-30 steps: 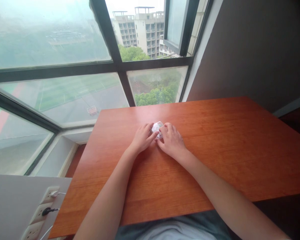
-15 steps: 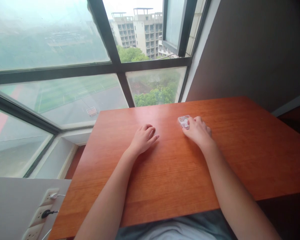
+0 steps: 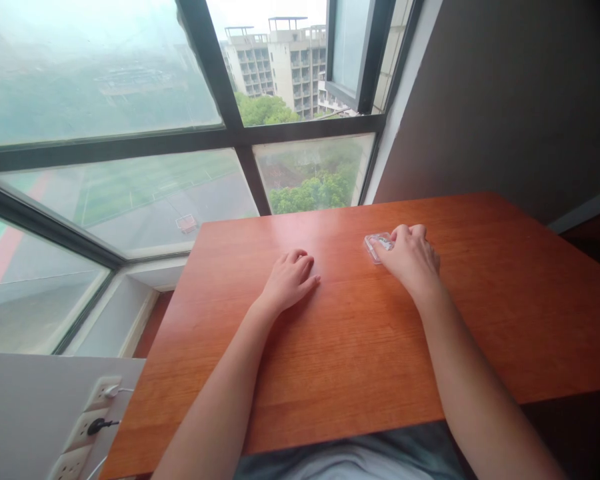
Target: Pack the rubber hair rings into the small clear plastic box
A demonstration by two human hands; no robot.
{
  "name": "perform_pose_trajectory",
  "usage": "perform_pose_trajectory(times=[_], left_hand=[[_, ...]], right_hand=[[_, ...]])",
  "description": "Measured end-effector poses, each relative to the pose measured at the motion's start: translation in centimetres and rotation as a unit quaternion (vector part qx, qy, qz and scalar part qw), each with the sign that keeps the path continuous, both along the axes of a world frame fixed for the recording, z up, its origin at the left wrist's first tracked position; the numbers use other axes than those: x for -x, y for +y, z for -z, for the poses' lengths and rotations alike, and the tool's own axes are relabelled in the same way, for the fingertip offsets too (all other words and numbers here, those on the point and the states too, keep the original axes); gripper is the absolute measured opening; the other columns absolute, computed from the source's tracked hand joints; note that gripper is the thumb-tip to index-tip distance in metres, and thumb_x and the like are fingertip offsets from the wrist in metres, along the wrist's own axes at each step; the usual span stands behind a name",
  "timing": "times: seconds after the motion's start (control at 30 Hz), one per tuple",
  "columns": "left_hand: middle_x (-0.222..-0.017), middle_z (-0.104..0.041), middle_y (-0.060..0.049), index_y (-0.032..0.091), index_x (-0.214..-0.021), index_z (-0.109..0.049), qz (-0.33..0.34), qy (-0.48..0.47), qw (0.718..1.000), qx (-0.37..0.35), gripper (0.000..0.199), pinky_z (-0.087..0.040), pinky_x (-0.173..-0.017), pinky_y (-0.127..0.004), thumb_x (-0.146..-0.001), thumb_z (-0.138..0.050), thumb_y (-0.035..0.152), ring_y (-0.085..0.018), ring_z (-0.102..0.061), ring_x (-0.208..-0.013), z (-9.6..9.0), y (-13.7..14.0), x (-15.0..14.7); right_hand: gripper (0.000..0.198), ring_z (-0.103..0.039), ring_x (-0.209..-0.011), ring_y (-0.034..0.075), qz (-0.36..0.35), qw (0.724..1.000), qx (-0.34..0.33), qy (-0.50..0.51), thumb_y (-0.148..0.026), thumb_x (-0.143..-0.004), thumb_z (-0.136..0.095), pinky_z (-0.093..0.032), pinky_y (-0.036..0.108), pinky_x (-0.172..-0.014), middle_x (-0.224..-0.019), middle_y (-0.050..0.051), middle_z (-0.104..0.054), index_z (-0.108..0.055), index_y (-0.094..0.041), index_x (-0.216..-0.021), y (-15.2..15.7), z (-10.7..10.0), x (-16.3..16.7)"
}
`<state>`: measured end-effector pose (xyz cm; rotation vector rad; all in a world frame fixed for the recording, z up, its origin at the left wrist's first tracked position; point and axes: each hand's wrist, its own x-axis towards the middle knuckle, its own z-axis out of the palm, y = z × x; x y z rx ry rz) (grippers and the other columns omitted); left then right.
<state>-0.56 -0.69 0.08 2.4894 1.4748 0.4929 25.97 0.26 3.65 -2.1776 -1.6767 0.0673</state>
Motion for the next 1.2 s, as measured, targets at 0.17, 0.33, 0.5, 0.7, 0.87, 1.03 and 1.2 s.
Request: perform_pose_trajectory(times=[0.17,0.33,0.5,0.7,0.87,1.03,1.2], left_hand=[[-0.129,-0.050,-0.009,0.023,-0.117,-0.056,0.021,-0.009,1.000,-0.012,0.037,-0.038,-0.105,-0.045,-0.083,-0.059,0.038,-0.027,-0.048,-0.118,0.1,-0.3,-0.6],[-0.126,-0.053,-0.009,0.023,-0.114,-0.057,0.044,-0.033,0.998,-0.022,0.034,-0.037,-0.105,-0.042,-0.080,-0.054,0.021,-0.025,-0.049,-0.118,0.3,-0.7,-1.5],[-0.127,-0.053,-0.009,0.024,-0.113,-0.058,0.050,-0.042,0.998,-0.016,0.034,-0.036,-0.106,-0.043,-0.079,-0.054,0.021,-0.026,-0.048,-0.119,0.1,-0.8,-1.7],[-0.128,-0.053,-0.008,0.024,-0.114,-0.057,0.050,-0.037,0.998,-0.010,0.035,-0.035,-0.107,-0.044,-0.079,-0.055,0.022,-0.026,-0.047,-0.119,0.0,-0.8,-1.8],[-0.126,-0.053,-0.010,0.021,-0.113,-0.057,0.055,-0.026,0.998,-0.015,0.033,-0.035,-0.107,-0.043,-0.080,-0.056,0.023,-0.026,-0.047,-0.118,0.0,-0.8,-1.7],[-0.127,-0.053,-0.009,0.022,-0.115,-0.056,0.057,-0.023,0.998,-0.014,0.033,-0.035,-0.107,-0.043,-0.083,-0.054,0.025,-0.026,-0.048,-0.118,-0.2,-0.8,-1.7],[-0.127,-0.054,-0.009,0.024,-0.115,-0.056,0.054,-0.023,0.998,-0.008,0.033,-0.035,-0.108,-0.044,-0.082,-0.054,0.024,-0.026,-0.047,-0.120,-0.3,-0.9,-1.8]], right_hand=[[0.050,-0.053,-0.113,0.026,-0.267,0.946,-0.142,0.114,-0.042,-0.087,-0.052,-0.044,0.040,-0.098,-0.125,0.016,-0.052,-0.046,-0.016,-0.129,-0.2,3.0,5.3],[0.048,-0.046,-0.127,0.026,-0.399,0.909,-0.088,0.084,-0.023,-0.087,-0.046,-0.033,0.046,-0.111,-0.133,0.015,-0.055,-0.046,-0.013,-0.133,-0.6,6.4,8.9],[0.051,-0.047,-0.128,0.026,-0.401,0.906,-0.079,0.108,-0.023,-0.085,-0.048,-0.034,0.048,-0.111,-0.135,0.015,-0.054,-0.047,-0.014,-0.135,-0.3,6.9,8.5],[0.050,-0.049,-0.125,0.026,-0.402,0.903,-0.085,0.123,-0.023,-0.085,-0.047,-0.036,0.048,-0.109,-0.133,0.013,-0.056,-0.049,-0.015,-0.134,-0.2,6.7,8.4],[0.048,-0.052,-0.122,0.025,-0.407,0.899,-0.093,0.131,-0.022,-0.084,-0.047,-0.038,0.047,-0.109,-0.130,0.014,-0.058,-0.050,-0.015,-0.131,-0.1,6.8,8.4],[0.048,-0.051,-0.124,0.025,-0.405,0.900,-0.093,0.133,-0.022,-0.084,-0.047,-0.037,0.046,-0.109,-0.131,0.015,-0.058,-0.050,-0.012,-0.131,-0.1,6.9,8.3],[0.048,-0.051,-0.124,0.024,-0.408,0.897,-0.095,0.142,-0.021,-0.084,-0.047,-0.038,0.046,-0.109,-0.130,0.013,-0.058,-0.050,-0.014,-0.131,-0.2,6.7,8.4]])
